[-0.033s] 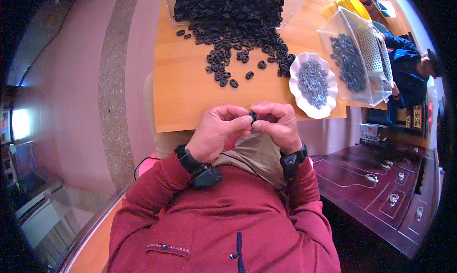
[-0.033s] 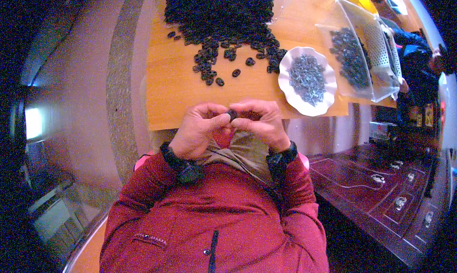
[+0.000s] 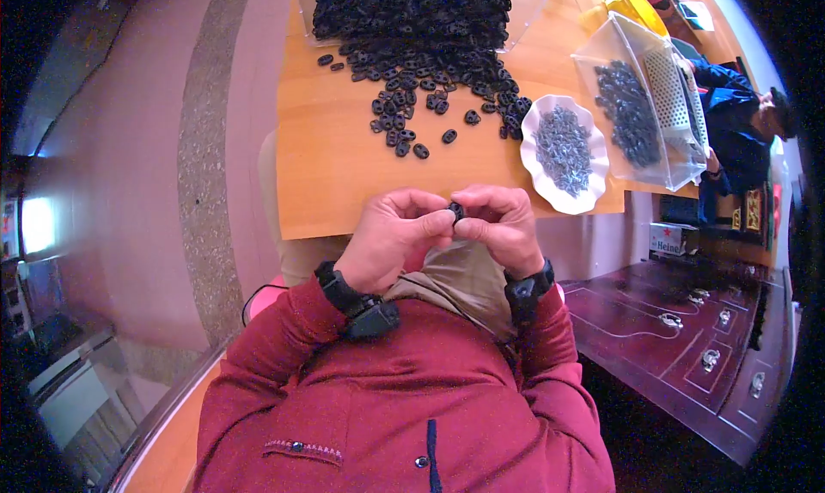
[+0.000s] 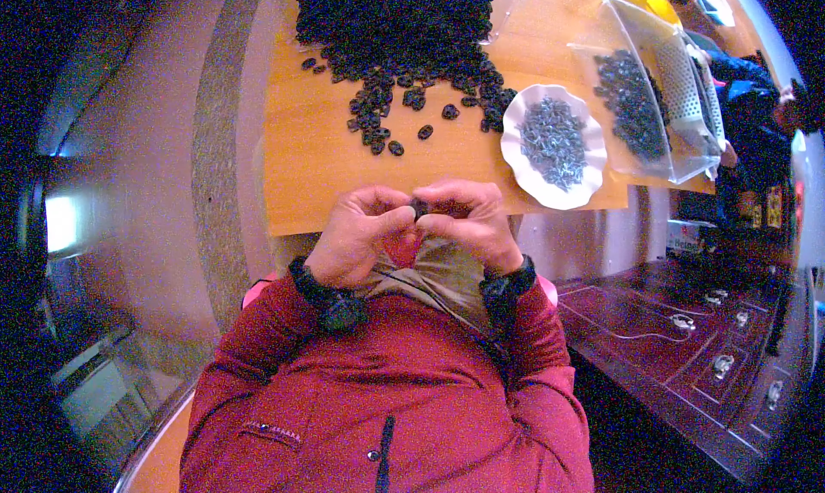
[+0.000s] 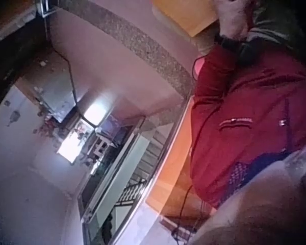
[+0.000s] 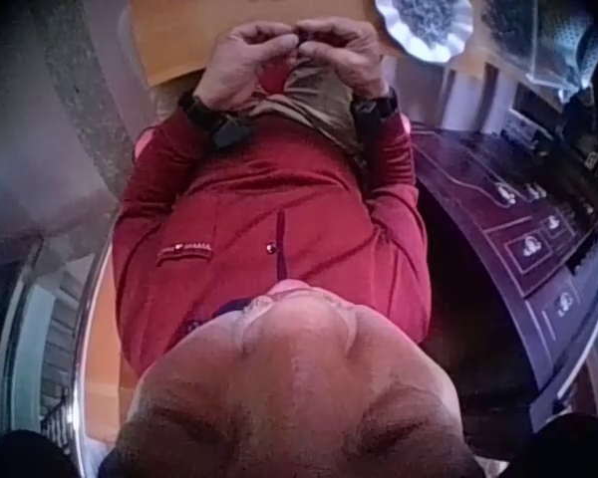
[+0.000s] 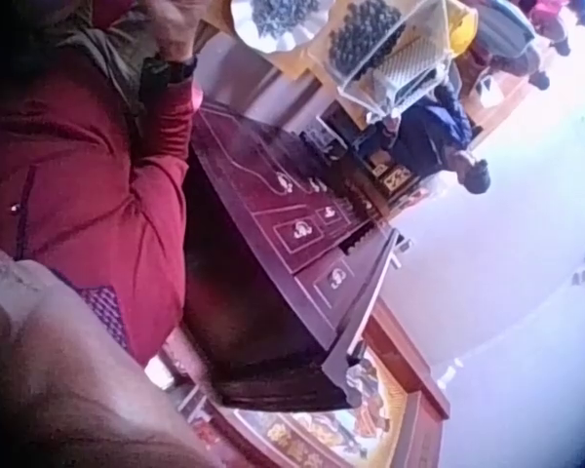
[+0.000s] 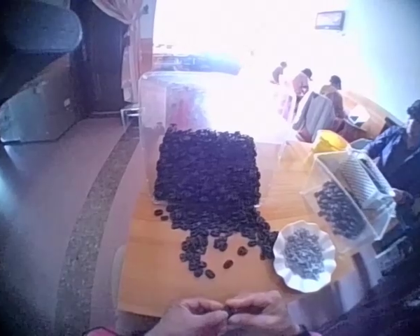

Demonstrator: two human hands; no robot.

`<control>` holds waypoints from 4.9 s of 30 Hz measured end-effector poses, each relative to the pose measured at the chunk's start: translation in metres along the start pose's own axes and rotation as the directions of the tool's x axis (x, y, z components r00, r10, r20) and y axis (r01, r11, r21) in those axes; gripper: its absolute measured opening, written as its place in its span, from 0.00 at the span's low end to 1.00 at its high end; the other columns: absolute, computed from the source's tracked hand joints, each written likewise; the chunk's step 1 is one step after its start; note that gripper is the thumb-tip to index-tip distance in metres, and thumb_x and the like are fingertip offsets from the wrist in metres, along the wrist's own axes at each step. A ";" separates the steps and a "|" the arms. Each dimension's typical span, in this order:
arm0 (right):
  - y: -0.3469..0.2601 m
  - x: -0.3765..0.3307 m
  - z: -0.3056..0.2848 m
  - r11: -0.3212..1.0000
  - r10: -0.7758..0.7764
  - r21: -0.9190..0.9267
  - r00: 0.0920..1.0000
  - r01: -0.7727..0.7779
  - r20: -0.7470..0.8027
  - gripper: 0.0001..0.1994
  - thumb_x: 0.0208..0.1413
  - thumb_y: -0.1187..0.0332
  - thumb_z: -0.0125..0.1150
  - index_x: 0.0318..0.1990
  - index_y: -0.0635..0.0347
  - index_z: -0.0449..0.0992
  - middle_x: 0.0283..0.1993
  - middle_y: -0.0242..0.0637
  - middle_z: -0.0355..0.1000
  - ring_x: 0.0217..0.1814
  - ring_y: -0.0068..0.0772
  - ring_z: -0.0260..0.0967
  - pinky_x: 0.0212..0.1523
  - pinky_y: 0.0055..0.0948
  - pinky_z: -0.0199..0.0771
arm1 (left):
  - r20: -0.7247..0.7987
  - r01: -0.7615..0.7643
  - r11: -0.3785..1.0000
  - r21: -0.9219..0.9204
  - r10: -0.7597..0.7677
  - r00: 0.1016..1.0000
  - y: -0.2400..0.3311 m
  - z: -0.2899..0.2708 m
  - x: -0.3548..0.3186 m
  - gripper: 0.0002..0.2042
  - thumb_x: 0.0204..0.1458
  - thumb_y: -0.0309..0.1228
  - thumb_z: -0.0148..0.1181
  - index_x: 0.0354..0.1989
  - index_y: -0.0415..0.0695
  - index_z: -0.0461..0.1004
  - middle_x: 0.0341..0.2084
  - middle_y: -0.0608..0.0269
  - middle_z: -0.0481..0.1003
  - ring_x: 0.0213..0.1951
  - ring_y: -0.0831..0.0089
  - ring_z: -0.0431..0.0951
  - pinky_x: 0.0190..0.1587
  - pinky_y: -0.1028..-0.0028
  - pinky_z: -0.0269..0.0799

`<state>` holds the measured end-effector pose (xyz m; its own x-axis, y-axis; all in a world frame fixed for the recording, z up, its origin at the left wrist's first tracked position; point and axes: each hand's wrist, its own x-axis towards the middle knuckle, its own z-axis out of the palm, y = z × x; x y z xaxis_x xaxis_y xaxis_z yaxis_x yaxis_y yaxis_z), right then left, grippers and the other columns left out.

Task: The person picks up a black plastic toggle and a metal spring by hand, inserts the spring into the toggle, and then places the assembled piece into a white bowl.

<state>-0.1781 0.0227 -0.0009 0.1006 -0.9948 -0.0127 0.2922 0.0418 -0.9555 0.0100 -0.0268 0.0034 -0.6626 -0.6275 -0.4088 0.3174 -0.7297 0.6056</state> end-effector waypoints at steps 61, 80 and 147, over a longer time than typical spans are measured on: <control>-0.007 0.046 -0.003 -0.189 -0.192 -0.891 0.906 -0.412 -0.378 0.08 0.53 0.69 0.48 0.37 0.63 0.69 0.30 0.53 0.75 0.34 0.56 0.76 0.34 0.49 0.76 | -0.066 -0.160 0.982 0.098 0.167 0.984 -0.011 -0.003 0.005 0.06 0.54 0.27 0.59 0.38 0.39 0.73 0.28 0.66 0.75 0.29 0.79 0.76 0.31 0.78 0.76; -0.015 0.029 0.017 0.120 -0.281 -0.985 0.947 -0.125 -0.154 0.14 0.50 0.63 0.61 0.43 0.56 0.78 0.33 0.44 0.72 0.35 0.45 0.73 0.36 0.39 0.72 | -0.092 -0.174 0.975 0.137 0.187 0.978 -0.012 -0.007 0.008 0.07 0.54 0.28 0.59 0.40 0.41 0.74 0.29 0.67 0.75 0.31 0.78 0.76 0.35 0.77 0.75; -0.035 -0.039 -0.045 -0.049 -0.447 -0.961 0.867 -0.271 -0.221 0.19 0.47 0.62 0.66 0.41 0.68 0.76 0.51 0.46 0.68 0.55 0.51 0.60 0.56 0.42 0.63 | -0.037 -0.216 0.964 0.156 0.224 0.974 -0.020 -0.004 0.006 0.08 0.54 0.26 0.59 0.41 0.38 0.73 0.31 0.64 0.75 0.32 0.77 0.77 0.36 0.76 0.78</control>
<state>-0.2354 0.0557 0.0196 -0.2538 -0.9012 0.3513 -0.9560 0.1784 -0.2330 0.0021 -0.0174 -0.0136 -0.5491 -0.7847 -0.2877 0.3430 -0.5255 0.7786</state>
